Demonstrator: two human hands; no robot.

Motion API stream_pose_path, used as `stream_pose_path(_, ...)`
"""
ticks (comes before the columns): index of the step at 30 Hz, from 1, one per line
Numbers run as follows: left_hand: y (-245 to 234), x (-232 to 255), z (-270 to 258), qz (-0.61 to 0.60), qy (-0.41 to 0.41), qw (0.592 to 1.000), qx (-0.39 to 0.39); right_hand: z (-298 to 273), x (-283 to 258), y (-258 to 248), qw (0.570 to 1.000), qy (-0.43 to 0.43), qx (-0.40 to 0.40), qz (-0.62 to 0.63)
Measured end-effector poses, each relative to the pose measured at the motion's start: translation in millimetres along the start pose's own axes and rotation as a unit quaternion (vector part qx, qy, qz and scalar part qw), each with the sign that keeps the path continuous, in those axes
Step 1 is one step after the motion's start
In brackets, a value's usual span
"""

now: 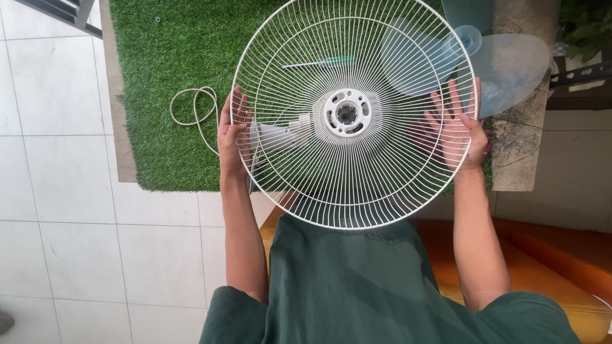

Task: The person assembles a table fan by hand. They place a white plastic ring onto the motor housing, attach the front wire cage, insert the fan blades, and secure them with a black plastic cap. The fan is assembled on a green artificial turf mat.

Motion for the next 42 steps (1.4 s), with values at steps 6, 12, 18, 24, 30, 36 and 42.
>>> stream_pose_path(6,3,1,-2,0.003,-0.008,1.000,0.022,-2,3,-4,1.000,0.003,0.010,0.006)
stream_pose_path(12,7,4,-2,0.004,-0.013,0.999,0.032,-1,2,-3,1.000,-0.003,-0.014,0.006)
stream_pose_path(18,4,6,-3,0.022,-0.025,0.997,0.065,0,-1,2,1.000,-0.005,-0.005,0.001)
stream_pose_path(24,-6,5,-1,0.048,0.003,0.995,0.092,0,-3,2,0.998,-0.020,-0.010,-0.059)
stream_pose_path(30,10,16,-16,0.304,0.130,0.912,0.244,-1,-3,-21,0.993,-0.036,0.044,-0.100)
stream_pose_path(36,50,67,-13,0.407,0.243,0.858,0.199,-11,0,-68,0.986,-0.059,0.091,-0.123)
stream_pose_path(42,116,64,7,0.444,0.212,0.869,0.051,-10,23,-150,0.958,-0.015,0.237,-0.163)
Point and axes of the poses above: each hand's wrist, its own z-axis towards the middle knuckle, its own y-axis out of the palm, x = y × z, the point moved 2 cm from there along z, towards the middle knuckle, and after that the axes turned 10 degrees about -y, right-handed, at the moved point
